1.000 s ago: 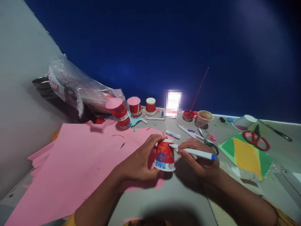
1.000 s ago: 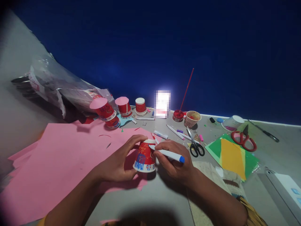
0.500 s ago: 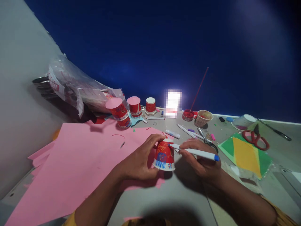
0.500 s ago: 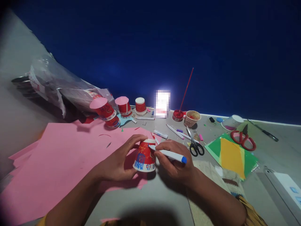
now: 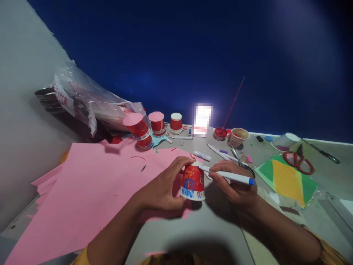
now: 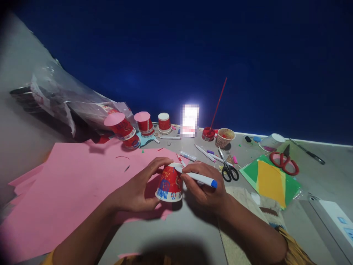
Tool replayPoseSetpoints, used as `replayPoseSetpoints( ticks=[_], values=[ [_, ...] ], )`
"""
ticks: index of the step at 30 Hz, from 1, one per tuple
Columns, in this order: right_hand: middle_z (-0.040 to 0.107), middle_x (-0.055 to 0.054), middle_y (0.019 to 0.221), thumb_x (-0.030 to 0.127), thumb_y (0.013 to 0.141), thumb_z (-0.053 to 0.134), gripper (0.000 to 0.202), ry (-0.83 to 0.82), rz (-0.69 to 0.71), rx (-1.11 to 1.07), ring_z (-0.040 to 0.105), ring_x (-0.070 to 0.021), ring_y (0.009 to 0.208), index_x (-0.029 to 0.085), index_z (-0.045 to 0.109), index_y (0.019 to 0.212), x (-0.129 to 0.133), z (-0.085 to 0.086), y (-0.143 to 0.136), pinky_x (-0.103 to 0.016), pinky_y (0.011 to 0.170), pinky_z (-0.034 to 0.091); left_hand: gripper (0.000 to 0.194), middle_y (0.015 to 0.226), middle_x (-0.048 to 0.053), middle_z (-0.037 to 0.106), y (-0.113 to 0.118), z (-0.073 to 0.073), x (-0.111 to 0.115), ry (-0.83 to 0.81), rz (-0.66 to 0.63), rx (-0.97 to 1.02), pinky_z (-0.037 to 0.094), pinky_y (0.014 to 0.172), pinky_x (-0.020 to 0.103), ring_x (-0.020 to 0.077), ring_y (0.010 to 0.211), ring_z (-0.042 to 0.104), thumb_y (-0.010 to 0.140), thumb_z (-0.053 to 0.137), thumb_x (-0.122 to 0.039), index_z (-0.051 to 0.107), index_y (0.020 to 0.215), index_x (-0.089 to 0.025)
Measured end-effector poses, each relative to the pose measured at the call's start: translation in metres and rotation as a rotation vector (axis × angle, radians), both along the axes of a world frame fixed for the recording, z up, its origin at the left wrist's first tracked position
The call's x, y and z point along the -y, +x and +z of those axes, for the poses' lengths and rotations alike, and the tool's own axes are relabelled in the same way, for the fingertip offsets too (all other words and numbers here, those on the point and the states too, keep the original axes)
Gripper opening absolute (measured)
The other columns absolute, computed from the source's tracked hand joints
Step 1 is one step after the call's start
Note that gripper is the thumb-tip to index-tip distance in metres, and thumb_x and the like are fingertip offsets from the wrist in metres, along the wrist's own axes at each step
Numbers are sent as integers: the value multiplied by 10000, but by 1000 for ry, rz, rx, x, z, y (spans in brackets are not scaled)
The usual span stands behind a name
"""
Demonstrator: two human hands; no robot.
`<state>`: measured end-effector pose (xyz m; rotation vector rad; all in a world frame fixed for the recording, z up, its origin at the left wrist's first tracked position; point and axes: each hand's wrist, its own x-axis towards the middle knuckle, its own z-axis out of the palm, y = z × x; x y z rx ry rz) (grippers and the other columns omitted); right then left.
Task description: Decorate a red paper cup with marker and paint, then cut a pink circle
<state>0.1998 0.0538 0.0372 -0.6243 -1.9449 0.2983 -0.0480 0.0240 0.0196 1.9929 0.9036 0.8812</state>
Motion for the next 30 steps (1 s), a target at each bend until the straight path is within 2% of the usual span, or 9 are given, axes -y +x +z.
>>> replayPoseSetpoints(
  ticks=[13,20,30],
  values=[
    [786,-17,753,104,932,676,119,-15,41,2,751,-168,643,212,726,942,4,-1,-2,-256,637,614,910,1516,121,511,0,2,0,21,17,0,464,1210,548,365,1412,538,707,785,-172,396,1521,-287],
    [803,-41,757,135,947,658,117,-25,22,43,767,-196,643,219,734,917,5,0,-1,-288,615,628,911,1512,120,518,0,2,0,10,28,-11,469,1209,536,362,1409,542,706,803,-181,403,1517,-285],
    [796,-26,752,122,924,664,134,-8,-26,-29,753,-186,628,228,746,922,2,1,1,-286,611,614,909,1526,127,512,2,3,1,21,12,16,461,1215,548,360,1423,537,722,777,-143,384,1526,-299]
  ],
)
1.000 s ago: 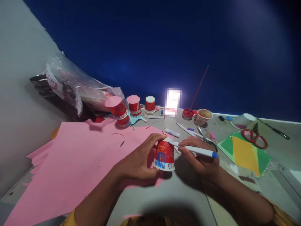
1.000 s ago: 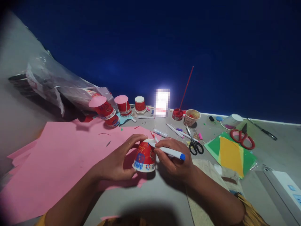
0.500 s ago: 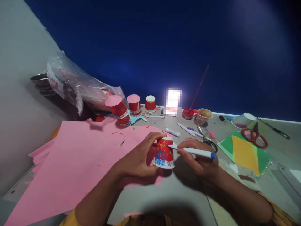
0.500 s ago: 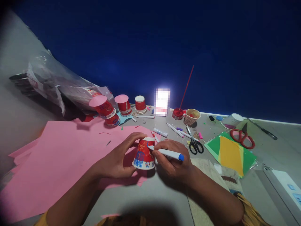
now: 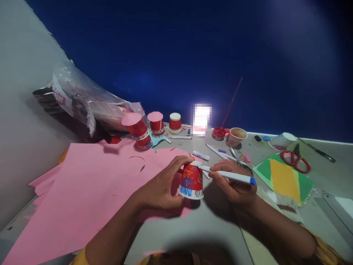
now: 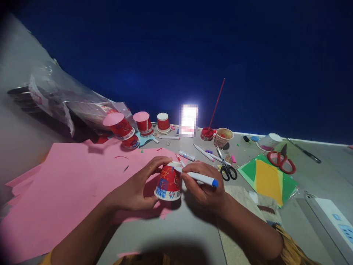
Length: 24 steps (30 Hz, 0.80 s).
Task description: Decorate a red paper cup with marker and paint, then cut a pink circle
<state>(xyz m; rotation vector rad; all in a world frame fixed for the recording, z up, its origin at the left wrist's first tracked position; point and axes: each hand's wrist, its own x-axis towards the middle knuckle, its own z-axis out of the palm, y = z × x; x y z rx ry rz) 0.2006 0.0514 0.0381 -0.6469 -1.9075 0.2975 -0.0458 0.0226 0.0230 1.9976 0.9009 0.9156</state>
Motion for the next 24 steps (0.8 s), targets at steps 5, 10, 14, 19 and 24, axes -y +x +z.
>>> replayPoseSetpoints(
  ticks=[5,10,14,19,24],
  values=[
    [802,-22,772,127,931,667,131,8,-1,-11,757,-178,651,229,749,921,0,-1,-1,-274,624,613,921,1541,126,502,1,1,1,1,-8,11,439,1236,554,360,1436,532,723,772,-147,372,1539,-297],
    [808,-28,780,126,926,662,139,-10,3,7,764,-190,649,234,749,938,0,-2,0,-288,635,624,912,1527,125,524,0,1,1,-36,-13,7,449,1232,547,357,1428,544,727,785,-157,376,1531,-289],
    [806,-31,774,140,930,663,123,-12,-4,37,763,-190,639,233,744,930,-1,-2,1,-286,623,624,902,1525,130,524,0,1,1,-47,-15,15,442,1239,535,357,1439,540,722,768,-151,379,1526,-276],
    [796,-26,755,143,948,631,130,21,-22,79,751,-183,628,233,722,921,-1,2,2,-282,599,608,913,1518,130,535,0,1,0,-49,-39,56,437,1243,550,361,1431,556,723,789,-159,383,1531,-285],
    [771,-3,723,116,945,624,142,27,-27,66,729,-164,605,238,692,915,0,7,3,-264,584,584,912,1552,137,511,1,0,0,-84,-63,129,452,1235,548,355,1448,548,729,797,-130,391,1531,-284]
  ],
)
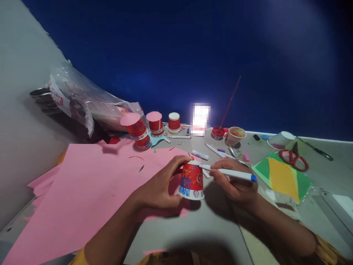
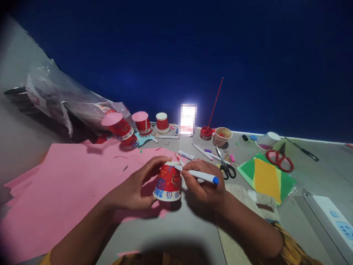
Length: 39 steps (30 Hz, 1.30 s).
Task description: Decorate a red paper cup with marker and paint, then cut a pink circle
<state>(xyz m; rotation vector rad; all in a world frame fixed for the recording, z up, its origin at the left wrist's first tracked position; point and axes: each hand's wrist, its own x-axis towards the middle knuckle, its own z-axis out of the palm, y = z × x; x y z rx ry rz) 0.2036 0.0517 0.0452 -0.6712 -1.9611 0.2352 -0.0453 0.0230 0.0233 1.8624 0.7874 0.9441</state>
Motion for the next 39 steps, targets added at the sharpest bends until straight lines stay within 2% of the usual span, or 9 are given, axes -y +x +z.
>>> replayPoseSetpoints(
  ticks=[12,20,27,39],
  values=[
    [766,-2,720,97,928,640,157,-4,-2,-34,719,-165,605,240,704,905,1,1,1,-269,587,573,932,1541,141,516,-1,-2,0,-75,-62,110,448,1231,567,362,1465,533,703,776,-53,404,1528,-279],
    [751,6,686,87,922,619,156,17,36,10,718,-155,579,230,674,893,1,5,1,-246,565,572,914,1507,131,539,0,-2,1,-99,-55,134,450,1223,567,360,1440,549,699,768,-39,424,1512,-279],
    [757,5,702,93,926,618,151,-1,62,8,723,-155,594,232,672,905,3,3,1,-248,585,584,888,1504,109,533,0,1,1,-64,-28,81,464,1223,537,329,1423,565,737,772,-60,416,1514,-301],
    [780,-16,728,85,901,643,160,35,66,-49,754,-179,634,226,719,903,7,0,-2,-281,634,626,865,1550,147,517,-3,1,1,-14,16,-9,423,1240,599,381,1448,541,753,804,-142,416,1514,-276]
  ],
)
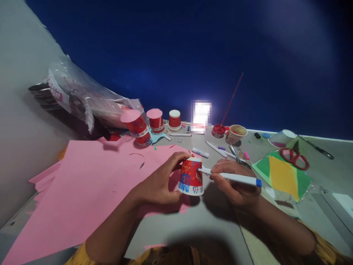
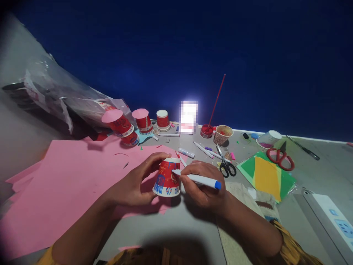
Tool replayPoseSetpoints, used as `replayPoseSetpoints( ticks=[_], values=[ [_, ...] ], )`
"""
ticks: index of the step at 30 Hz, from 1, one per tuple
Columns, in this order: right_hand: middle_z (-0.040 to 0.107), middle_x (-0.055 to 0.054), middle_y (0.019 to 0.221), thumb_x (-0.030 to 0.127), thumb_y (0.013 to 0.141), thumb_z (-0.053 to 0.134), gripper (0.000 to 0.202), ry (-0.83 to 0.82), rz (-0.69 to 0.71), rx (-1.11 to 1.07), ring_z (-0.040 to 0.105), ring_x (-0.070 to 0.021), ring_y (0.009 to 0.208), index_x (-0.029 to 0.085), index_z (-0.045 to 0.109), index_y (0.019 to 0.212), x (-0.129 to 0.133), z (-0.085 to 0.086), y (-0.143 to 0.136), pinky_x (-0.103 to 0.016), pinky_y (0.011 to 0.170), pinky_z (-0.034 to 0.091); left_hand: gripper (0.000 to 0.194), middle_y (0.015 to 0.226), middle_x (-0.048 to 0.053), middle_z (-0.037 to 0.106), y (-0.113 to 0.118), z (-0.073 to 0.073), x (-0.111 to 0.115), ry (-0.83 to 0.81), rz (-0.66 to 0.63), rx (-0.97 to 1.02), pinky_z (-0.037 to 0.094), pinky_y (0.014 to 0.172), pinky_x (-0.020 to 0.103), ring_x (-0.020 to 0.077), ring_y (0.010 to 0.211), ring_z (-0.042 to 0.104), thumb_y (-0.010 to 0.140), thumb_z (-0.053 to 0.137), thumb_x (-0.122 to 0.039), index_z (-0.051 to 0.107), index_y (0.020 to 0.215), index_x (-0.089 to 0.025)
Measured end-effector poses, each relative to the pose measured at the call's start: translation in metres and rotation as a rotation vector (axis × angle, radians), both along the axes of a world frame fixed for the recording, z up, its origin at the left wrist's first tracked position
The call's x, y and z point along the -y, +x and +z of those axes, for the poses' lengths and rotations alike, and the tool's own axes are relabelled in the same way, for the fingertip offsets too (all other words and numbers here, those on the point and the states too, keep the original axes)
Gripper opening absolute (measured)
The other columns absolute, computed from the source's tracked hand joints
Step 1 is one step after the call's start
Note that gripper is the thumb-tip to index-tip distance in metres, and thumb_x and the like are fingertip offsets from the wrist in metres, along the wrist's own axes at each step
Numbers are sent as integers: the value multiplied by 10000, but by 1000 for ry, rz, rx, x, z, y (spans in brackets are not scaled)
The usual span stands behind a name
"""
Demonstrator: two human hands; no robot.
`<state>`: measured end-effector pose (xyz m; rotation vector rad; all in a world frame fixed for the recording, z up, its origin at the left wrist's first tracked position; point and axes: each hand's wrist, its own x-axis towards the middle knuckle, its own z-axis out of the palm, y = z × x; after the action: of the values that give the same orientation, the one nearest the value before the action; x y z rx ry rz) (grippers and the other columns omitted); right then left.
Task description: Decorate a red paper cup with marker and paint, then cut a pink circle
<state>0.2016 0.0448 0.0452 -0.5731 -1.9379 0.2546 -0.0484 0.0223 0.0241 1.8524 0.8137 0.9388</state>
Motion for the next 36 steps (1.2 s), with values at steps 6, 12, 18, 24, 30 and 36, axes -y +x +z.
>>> replayPoseSetpoints(
  ticks=[6,12,18,24,30,36],
  values=[
    [797,-25,742,111,939,618,143,-9,21,82,772,-182,640,226,696,904,2,2,-4,-269,621,629,895,1574,147,505,1,0,0,30,0,-31,429,1242,569,383,1483,511,735,793,-134,404,1529,-273],
    [795,-17,736,105,944,611,149,-2,8,72,766,-177,628,228,687,909,3,1,-5,-268,612,621,877,1537,156,532,3,0,1,13,15,-50,441,1227,575,379,1446,546,736,784,-127,400,1512,-262],
    [785,-15,723,111,953,603,141,22,-7,105,756,-168,618,217,677,896,3,3,-5,-260,623,617,864,1529,154,535,4,2,2,-14,-5,-19,439,1226,567,374,1449,543,745,791,-129,401,1505,-260],
    [766,-3,693,108,926,617,141,-7,-17,82,743,-165,598,221,682,874,1,7,-1,-249,586,602,843,1509,152,543,4,1,2,-40,-11,25,434,1229,574,364,1426,562,742,784,-107,416,1486,-252],
    [754,2,678,102,911,623,149,-40,-19,58,718,-159,569,228,685,859,0,6,-1,-253,558,579,855,1517,157,538,4,0,3,-75,-21,47,446,1223,578,365,1437,552,745,794,-117,403,1493,-255],
    [727,10,649,99,896,625,164,-33,-42,4,695,-159,555,234,686,825,-1,4,1,-263,549,569,868,1506,163,552,4,1,2,-39,-23,43,449,1221,582,377,1427,557,741,815,-150,400,1496,-247]
  ],
)
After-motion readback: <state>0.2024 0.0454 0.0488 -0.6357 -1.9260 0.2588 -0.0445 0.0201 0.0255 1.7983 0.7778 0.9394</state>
